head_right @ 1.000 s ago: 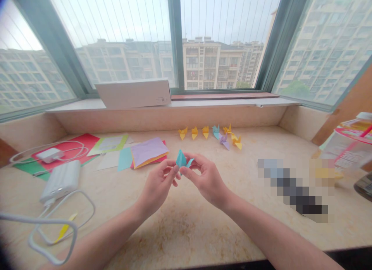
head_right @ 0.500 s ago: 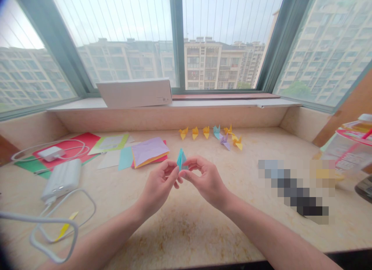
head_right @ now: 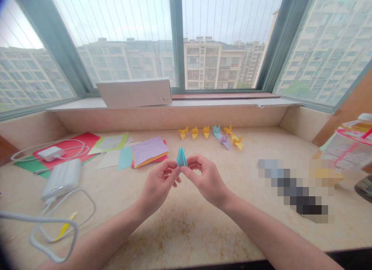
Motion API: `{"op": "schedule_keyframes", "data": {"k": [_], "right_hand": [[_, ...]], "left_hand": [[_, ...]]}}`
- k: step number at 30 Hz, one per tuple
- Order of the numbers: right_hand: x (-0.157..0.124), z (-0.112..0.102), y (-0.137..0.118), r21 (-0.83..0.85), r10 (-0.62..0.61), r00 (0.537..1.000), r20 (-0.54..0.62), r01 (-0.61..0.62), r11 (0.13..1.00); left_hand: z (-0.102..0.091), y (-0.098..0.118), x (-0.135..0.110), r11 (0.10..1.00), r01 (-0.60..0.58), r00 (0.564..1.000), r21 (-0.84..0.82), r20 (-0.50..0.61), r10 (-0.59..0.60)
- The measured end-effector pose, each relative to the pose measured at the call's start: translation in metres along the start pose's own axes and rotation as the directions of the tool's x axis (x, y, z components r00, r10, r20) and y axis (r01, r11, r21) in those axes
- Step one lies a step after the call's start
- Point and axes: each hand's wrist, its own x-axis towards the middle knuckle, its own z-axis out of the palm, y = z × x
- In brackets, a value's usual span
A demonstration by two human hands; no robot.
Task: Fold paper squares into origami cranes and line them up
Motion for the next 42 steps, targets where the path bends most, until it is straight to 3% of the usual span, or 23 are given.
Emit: {"op": "schedule_keyframes", "data": {"k": [11, 21, 35, 42], "right_hand": [[0.0067, -0.0025, -0.0027, 0.18, 0.076, 0.995, -0.061, -0.064, 0.982], [0.0046, -0.0017, 0.0031, 0.081, 0.002, 0.998, -0.058, 0.003, 0.997], [0.0031, -0.0005, -0.0013, 0.086, -0.074, 0.976, -0.203, 0.093, 0.992], [0.0077, -0.0041, -0.0062, 0.18, 0.065, 0.987, -0.146, -0.038, 0.983]], "left_hand": [[0.0008, 0.0001, 0.0001, 0.998, -0.002, 1.0, -0.055, 0.025, 0.004], [-0.0016, -0.0019, 0.0, 0.998, -0.02, 0.998, 0.062, 0.055, 0.016], [-0.0025, -0.0037, 0.0014, 0.992, -0.047, 0.992, 0.116, 0.119, 0.033], [-0.0025, -0.0032, 0.0013, 0.992, -0.045, 0.992, 0.118, 0.124, 0.031]]}}
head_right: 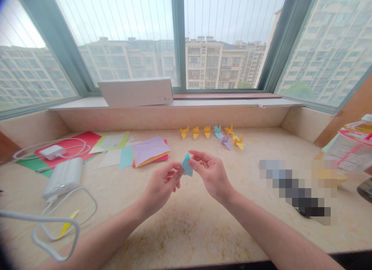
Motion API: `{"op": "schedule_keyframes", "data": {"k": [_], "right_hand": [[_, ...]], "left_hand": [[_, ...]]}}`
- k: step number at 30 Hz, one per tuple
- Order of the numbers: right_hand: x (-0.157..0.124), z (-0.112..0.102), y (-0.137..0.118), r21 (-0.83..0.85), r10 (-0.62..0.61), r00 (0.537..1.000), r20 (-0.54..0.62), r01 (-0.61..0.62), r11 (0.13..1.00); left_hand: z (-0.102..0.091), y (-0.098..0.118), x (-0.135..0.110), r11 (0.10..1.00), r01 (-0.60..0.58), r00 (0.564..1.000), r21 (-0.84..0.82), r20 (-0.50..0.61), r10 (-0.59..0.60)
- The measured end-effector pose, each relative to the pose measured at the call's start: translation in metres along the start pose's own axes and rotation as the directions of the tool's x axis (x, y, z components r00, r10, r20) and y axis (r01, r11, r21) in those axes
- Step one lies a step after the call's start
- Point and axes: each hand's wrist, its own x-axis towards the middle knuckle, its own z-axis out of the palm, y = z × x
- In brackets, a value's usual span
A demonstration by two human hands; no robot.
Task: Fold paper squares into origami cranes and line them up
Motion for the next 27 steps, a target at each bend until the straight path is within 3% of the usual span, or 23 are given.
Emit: {"op": "schedule_keyframes", "data": {"k": [8, 15, 20, 27], "right_hand": [[-0.001, 0.001, -0.004, -0.02, 0.025, 0.999, -0.048, -0.025, 0.999], [-0.002, 0.001, 0.001, 0.02, 0.058, 0.998, -0.013, -0.058, 0.998], [-0.005, 0.002, 0.005, -0.054, -0.012, 0.998, 0.058, 0.015, 0.998], [-0.007, 0.003, 0.007, -0.094, 0.027, 0.991, 0.128, -0.015, 0.995]], "left_hand": [[0.004, 0.006, -0.003, 1.0, 0.025, 0.999, 0.002, -0.026, -0.025], [0.006, 0.004, -0.003, 0.982, 0.073, 0.997, -0.173, -0.023, -0.078], [0.005, 0.003, -0.001, 0.972, 0.042, 0.992, -0.229, -0.105, -0.068], [0.009, 0.001, 0.0, 0.929, -0.052, 0.991, -0.367, -0.132, 0.003]]}}
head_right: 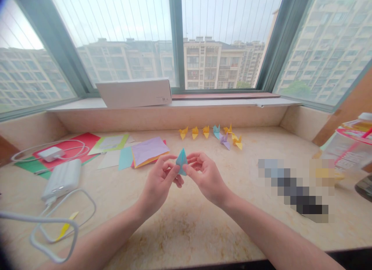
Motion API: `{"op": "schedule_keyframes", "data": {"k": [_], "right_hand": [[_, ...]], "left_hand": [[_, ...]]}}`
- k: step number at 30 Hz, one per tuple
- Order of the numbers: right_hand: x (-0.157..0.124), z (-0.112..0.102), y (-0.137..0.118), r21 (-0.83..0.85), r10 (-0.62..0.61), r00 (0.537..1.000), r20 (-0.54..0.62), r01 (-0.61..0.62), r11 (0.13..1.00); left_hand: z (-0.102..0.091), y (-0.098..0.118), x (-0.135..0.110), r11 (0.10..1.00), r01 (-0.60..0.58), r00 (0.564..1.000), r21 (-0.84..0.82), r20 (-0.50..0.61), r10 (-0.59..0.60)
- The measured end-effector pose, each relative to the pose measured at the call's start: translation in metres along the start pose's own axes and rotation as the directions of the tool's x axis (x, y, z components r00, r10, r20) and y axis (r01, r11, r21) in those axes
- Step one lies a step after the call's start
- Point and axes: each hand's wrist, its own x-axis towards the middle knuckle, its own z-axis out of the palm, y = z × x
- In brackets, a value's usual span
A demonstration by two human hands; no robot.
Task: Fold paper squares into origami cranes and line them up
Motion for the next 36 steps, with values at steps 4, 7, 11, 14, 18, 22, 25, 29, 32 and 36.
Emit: {"op": "schedule_keyframes", "data": {"k": [4, 7, 11, 14, 18, 22, 25, 29, 32, 36], "right_hand": [[0.002, -0.001, 0.001, 0.009, -0.016, 1.0, -0.025, 0.016, 1.0], [0.003, -0.002, 0.001, 0.007, -0.018, 0.999, -0.036, 0.018, 1.0], [0.003, -0.002, 0.0, 0.02, -0.007, 1.0, -0.015, 0.008, 1.0], [0.002, -0.004, -0.001, 0.042, -0.008, 0.999, 0.032, 0.007, 0.999], [0.0, -0.005, -0.004, 0.088, 0.006, 0.988, 0.155, -0.02, 0.996], [0.0, -0.004, -0.008, 0.114, -0.024, 0.984, 0.175, 0.004, 0.994], [0.0, -0.003, -0.012, 0.132, -0.047, 0.99, 0.13, 0.03, 0.991], [0.001, -0.005, -0.012, 0.153, -0.033, 0.993, 0.116, 0.015, 0.988], [0.001, -0.007, -0.007, 0.142, -0.031, 0.995, 0.094, 0.018, 0.99], [-0.001, -0.007, -0.006, 0.112, -0.041, 0.994, 0.102, 0.029, 0.993]], "left_hand": [[0.001, 0.0, 0.0, 0.998, -0.009, 0.999, -0.062, 0.041, 0.011], [0.001, 0.0, 0.001, 0.996, -0.008, 0.998, -0.087, 0.058, 0.013], [0.001, 0.0, 0.001, 0.995, -0.003, 0.998, -0.1, 0.056, 0.009], [0.001, 0.0, 0.0, 0.995, 0.003, 0.997, -0.103, 0.072, 0.004], [0.0, 0.001, 0.0, 0.994, 0.014, 0.995, -0.111, 0.096, -0.004], [-0.001, 0.004, 0.0, 0.991, 0.021, 0.994, -0.129, 0.108, -0.007], [-0.001, 0.007, 0.0, 0.99, 0.023, 0.995, -0.139, 0.104, -0.008], [0.0, 0.01, -0.001, 0.991, 0.025, 0.996, -0.133, 0.093, -0.013], [0.001, 0.012, -0.003, 0.992, 0.02, 0.997, -0.127, 0.079, -0.01], [0.0, 0.014, -0.004, 0.994, 0.008, 0.997, -0.11, 0.08, 0.001]]}}
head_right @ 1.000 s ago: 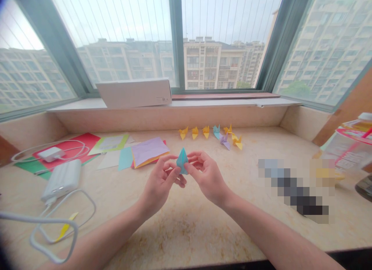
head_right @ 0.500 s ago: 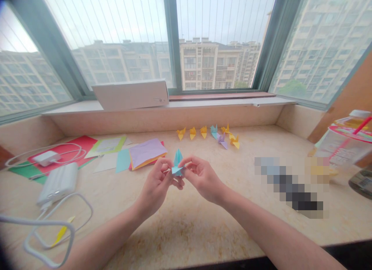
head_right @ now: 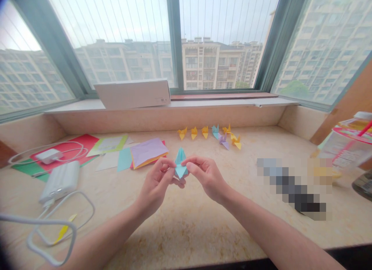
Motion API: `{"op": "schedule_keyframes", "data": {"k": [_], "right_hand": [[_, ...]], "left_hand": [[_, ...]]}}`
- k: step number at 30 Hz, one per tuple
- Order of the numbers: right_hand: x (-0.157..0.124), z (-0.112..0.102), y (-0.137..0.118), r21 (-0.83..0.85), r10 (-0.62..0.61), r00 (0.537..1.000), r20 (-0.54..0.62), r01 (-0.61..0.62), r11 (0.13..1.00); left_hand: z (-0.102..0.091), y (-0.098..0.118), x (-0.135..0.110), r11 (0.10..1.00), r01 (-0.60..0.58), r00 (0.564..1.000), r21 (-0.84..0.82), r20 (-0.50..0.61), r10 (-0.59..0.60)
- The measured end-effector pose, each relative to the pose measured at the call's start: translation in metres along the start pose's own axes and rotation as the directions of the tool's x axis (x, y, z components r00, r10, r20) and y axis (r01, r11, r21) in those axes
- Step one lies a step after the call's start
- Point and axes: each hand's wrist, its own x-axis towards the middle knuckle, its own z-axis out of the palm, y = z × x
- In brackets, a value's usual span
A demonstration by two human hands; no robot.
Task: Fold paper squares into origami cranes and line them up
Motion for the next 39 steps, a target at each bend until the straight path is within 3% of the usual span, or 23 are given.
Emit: {"op": "schedule_keyframes", "data": {"k": [15, 23, 39], "right_hand": [[0.002, 0.006, 0.001, -0.036, -0.042, 0.995, -0.095, 0.038, 0.999], [0.0, 0.005, 0.0, -0.009, -0.074, 0.997, 0.007, 0.074, 0.997], [0.001, 0.003, 0.0, -0.05, -0.054, 0.997, 0.062, 0.058, 0.997]], "left_hand": [[-0.004, -0.003, 0.007, 0.995, 0.044, 0.993, 0.085, -0.116, -0.034], [-0.003, -0.007, 0.005, 0.986, -0.059, 0.997, 0.155, -0.047, 0.067], [-0.004, -0.009, 0.006, 0.995, -0.022, 0.998, 0.096, -0.049, 0.027]]}}
